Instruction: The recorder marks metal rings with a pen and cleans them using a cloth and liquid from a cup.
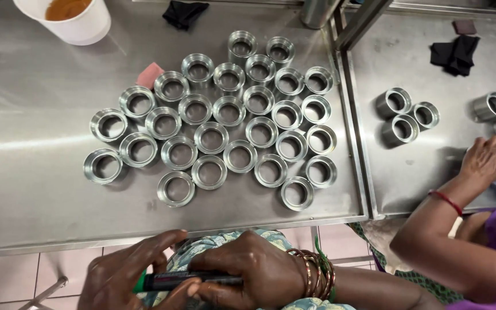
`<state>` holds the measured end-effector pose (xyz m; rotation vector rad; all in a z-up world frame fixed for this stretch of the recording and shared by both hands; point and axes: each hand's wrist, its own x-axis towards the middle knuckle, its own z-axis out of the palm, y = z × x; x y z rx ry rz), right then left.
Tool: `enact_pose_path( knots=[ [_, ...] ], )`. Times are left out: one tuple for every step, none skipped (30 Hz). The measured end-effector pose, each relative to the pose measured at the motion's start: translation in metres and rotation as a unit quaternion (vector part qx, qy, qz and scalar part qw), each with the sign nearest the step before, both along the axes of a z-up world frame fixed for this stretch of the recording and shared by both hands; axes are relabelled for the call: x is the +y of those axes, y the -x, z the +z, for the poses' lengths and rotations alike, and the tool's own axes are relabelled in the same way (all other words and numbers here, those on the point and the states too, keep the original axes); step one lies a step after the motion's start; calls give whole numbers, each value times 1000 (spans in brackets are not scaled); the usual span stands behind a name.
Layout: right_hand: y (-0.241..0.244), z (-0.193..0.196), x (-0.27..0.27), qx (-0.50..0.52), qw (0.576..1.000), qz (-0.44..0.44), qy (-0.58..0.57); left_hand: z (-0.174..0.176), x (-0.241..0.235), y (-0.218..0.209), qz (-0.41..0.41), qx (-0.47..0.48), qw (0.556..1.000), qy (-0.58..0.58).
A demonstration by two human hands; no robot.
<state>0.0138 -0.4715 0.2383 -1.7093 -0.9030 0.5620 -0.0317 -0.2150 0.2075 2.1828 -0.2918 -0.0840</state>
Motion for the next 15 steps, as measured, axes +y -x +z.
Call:
enact_pose_path(
  knots=[
    [0,-1,0,-4,1000,-2,7,-1,-1,-1,-16,3,1000,4],
    [1,-9,0,-4,1000,1,6,2,-6,-6,-14,3,1000,3],
    [1,-18,-1,2,1000,-9,6,6,-11,-11,-6,63,998,-11],
    [1,-26,-3,8,1000,-20,9,9,-18,-17,1,121,992,-23],
    [-3,-31,-7,7,1000,-18,11,-7,-23,-19,2,120,993,-21],
    [-6,-37,-11,22,999,-28,28,-22,-28,-19,27,180,983,5],
    [-9,-43,-15,36,998,-37,46,-37,-32,-19,51,239,969,30],
    [-17,-64,-32,36,998,-34,46,-48,-31,-25,54,238,969,31],
    [-25,-84,-49,108,987,-94,66,-59,-30,-30,87,161,981,58],
    [-33,-104,-67,181,967,-155,88,-70,-29,-35,118,85,986,85],
    [-55,-124,-112,182,967,-153,89,-78,-14,-35,120,86,985,85],
    [-70,-145,-161,61,944,-311,97,-86,1,-39,198,8,979,38],
    [-71,-169,-211,-63,882,-457,100,-94,16,-43,274,-69,959,-9],
    [-84,-154,-218,-64,882,-455,101,-101,35,-40,276,-69,959,-8],
    [-97,-139,-225,-64,817,-543,181,-108,55,-36,331,-38,943,-19]
  ],
)
